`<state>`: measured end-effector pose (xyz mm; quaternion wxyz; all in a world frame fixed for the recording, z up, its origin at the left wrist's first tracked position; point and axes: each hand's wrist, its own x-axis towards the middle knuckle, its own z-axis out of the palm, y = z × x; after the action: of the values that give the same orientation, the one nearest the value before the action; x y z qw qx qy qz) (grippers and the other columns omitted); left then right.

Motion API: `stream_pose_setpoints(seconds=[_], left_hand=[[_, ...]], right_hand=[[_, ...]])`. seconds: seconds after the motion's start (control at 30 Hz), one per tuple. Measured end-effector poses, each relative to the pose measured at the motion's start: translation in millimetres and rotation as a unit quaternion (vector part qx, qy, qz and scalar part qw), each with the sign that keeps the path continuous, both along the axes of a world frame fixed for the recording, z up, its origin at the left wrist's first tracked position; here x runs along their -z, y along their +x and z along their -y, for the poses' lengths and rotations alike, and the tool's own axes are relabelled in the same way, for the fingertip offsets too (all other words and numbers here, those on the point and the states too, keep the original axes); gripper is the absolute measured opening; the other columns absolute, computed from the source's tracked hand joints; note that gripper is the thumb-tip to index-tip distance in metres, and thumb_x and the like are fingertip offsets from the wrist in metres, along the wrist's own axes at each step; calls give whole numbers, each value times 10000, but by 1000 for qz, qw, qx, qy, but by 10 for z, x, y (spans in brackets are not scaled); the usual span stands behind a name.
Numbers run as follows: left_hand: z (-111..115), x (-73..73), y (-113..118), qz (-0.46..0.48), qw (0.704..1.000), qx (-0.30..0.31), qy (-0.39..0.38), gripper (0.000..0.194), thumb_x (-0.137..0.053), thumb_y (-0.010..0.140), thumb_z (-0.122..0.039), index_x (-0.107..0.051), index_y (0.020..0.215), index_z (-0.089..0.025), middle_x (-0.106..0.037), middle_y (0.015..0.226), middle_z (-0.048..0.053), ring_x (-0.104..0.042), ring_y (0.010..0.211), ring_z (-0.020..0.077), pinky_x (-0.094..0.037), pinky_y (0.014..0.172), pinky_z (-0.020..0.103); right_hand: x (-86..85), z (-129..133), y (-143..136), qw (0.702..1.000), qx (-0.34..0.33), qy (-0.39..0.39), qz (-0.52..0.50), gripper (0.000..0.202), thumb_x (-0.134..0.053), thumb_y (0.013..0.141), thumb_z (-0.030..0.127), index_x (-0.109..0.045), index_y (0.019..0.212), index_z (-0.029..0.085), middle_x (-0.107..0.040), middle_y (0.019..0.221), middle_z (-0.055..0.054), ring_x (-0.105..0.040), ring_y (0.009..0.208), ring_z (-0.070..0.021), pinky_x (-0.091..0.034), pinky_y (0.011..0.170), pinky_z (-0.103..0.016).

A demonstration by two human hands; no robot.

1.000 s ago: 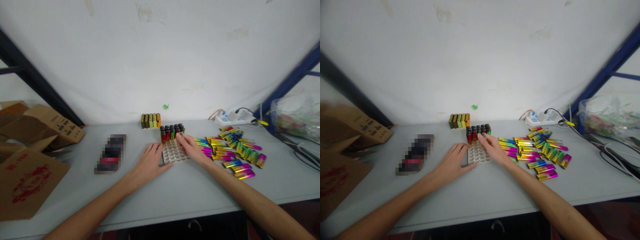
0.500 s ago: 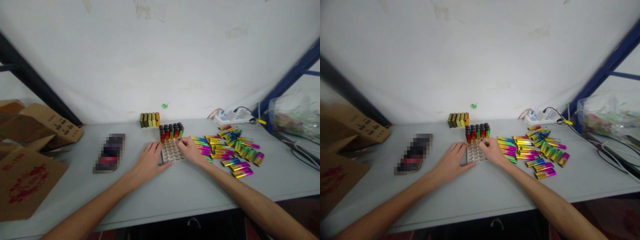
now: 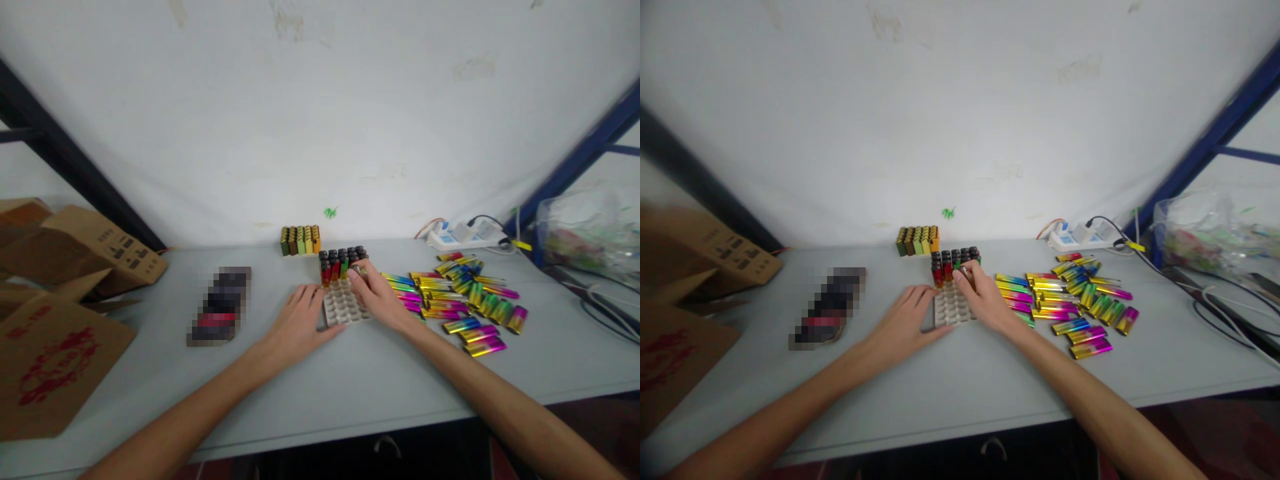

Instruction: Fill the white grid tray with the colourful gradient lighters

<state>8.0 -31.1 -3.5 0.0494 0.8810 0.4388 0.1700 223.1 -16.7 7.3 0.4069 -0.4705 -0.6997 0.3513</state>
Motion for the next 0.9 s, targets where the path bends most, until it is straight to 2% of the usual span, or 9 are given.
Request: stream_pose_setpoints(seconds=[0.13,0.2,0.3,0.37,0.5,0.63,0.77,0.9], left_hand=[[5,-5,4,4,1000,0,-4,558,-609,936,-632,-562,1260,-181,-615,1237,135,-541,1205,336,-472,1044,502],[4,-1,4,12,1000,0,-7,554,-599,939,-635,-563,1268,-190,-615,1246,134,-539,1216,336,-470,1046,505],[4,3,5,14,1000,-2,-10,572,-613,931,-631,-559,1286,-185,-611,1268,139,-534,1224,343,-470,1049,512],[4,0,7,11,1000,-3,-10,577,-628,925,-623,-557,1288,-180,-608,1269,139,-536,1218,344,-473,1044,509],[7,-11,14,-3,1000,-6,-9,565,-644,921,-609,-557,1272,-176,-606,1263,138,-537,1213,344,-474,1043,501],[6,-7,16,-4,1000,-5,-7,572,-659,914,-607,-551,1275,-177,-604,1267,135,-537,1207,343,-475,1043,498],[3,1,14,-6,1000,-5,-2,569,-637,923,-622,-549,1273,-182,-604,1260,132,-538,1210,343,-475,1045,499],[-2,4,12,-6,1000,-4,-2,574,-641,923,-617,-551,1278,-175,-606,1259,135,-536,1212,341,-468,1056,492]], right_hand=[[-99,-23,60,979,15,168,111,286,-480,1040,479,-596,1021,218,-634,960,-77,-606,914,-223,-490,830,-344],[-119,-57,99,964,24,219,149,294,-531,1022,486,-636,986,213,-648,1005,-107,-610,969,-244,-487,872,-357],[-108,-118,154,962,45,197,186,336,-516,1030,511,-635,917,217,-662,827,-60,-614,758,-209,-471,728,-316],[-86,-155,174,965,57,171,190,339,-497,1039,513,-624,915,224,-687,795,-47,-625,701,-200,-451,678,-300],[-37,-206,146,964,34,158,210,274,-482,1058,455,-627,1044,223,-738,906,-74,-679,798,-227,-461,711,-300],[-6,-230,69,958,-2,140,250,183,-492,1067,338,-604,1091,196,-742,1003,-107,-690,888,-230,-475,767,-306],[-7,-269,13,950,4,128,286,137,-501,1068,300,-577,1050,188,-726,982,-110,-682,882,-228,-469,763,-307],[-31,-327,-31,935,-1,147,322,170,-503,1072,305,-579,985,180,-715,944,-110,-676,863,-225,-451,746,-299]])
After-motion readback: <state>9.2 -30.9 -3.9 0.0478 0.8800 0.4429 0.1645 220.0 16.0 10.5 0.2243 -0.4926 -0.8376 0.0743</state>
